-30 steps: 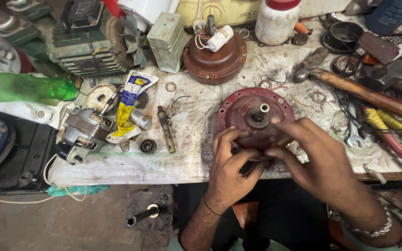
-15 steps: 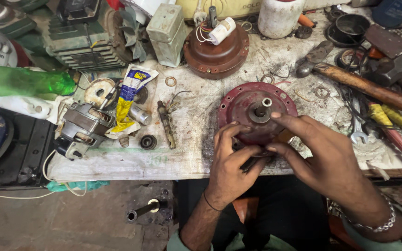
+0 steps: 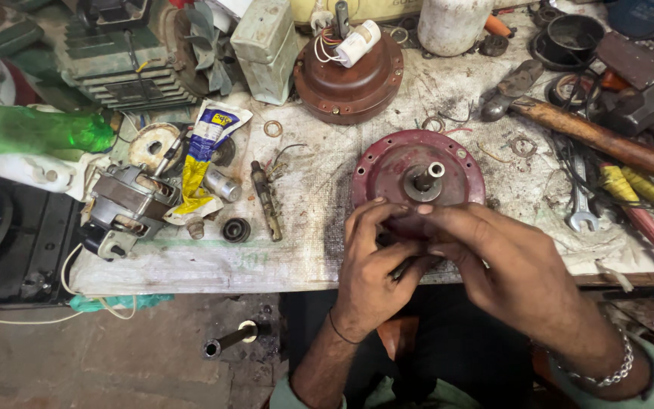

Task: The person assembles a mechanical component by placing a bearing into a housing, fitting a rotor into the housing, and tapping it with a hammer. They then attach a red cover and secure it with screws using a screwdriver.

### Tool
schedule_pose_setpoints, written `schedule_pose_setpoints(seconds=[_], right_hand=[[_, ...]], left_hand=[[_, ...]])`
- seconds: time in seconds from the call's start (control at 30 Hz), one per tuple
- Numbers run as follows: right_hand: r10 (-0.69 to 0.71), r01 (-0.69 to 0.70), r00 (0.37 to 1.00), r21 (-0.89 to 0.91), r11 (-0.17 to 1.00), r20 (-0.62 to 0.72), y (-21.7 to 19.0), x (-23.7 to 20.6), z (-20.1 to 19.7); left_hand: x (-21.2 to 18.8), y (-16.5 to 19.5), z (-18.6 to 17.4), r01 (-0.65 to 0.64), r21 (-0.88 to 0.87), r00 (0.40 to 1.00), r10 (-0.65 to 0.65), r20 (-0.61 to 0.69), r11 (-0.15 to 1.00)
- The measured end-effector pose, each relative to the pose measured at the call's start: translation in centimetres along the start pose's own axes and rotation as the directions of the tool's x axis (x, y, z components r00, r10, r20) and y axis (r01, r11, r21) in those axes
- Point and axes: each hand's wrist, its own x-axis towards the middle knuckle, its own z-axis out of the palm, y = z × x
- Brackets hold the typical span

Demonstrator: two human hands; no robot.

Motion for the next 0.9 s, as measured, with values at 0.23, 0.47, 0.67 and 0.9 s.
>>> schedule_pose_setpoints(seconds=[0.23, 0.47, 0.67, 0.9], right_hand=[[-0.022, 0.025, 0.999, 0.073, 0.997, -0.048, 0.7, -0.3, -1.1], [0.156, -0.156, 0.988, -0.132, 0.979, -0.01, 0.2, -0.1, -1.6], [-0.008, 0.004, 1.0, -0.337, 0.941, -0.01, 1.7, -2.0, 2.7], [0.11, -0.099, 0.994, -0.36, 0.928, 0.009, 2.8, -2.5, 3.0]], left_hand=[[0.9, 0.4, -3.0, -0.082, 0.118, 0.993, 0.091, -0.073, 0.99], [4.5, -4.9, -9.4, 0.237, 0.731, 0.967, -0.082, -0.242, 0.639], [5.1, -7.3, -9.4, 0.261, 0.761, 0.965, -0.167, -0.2, 0.594], [5.5, -9.0, -9.7, 0.249, 0.793, 0.968, -0.159, -0.192, 0.555]])
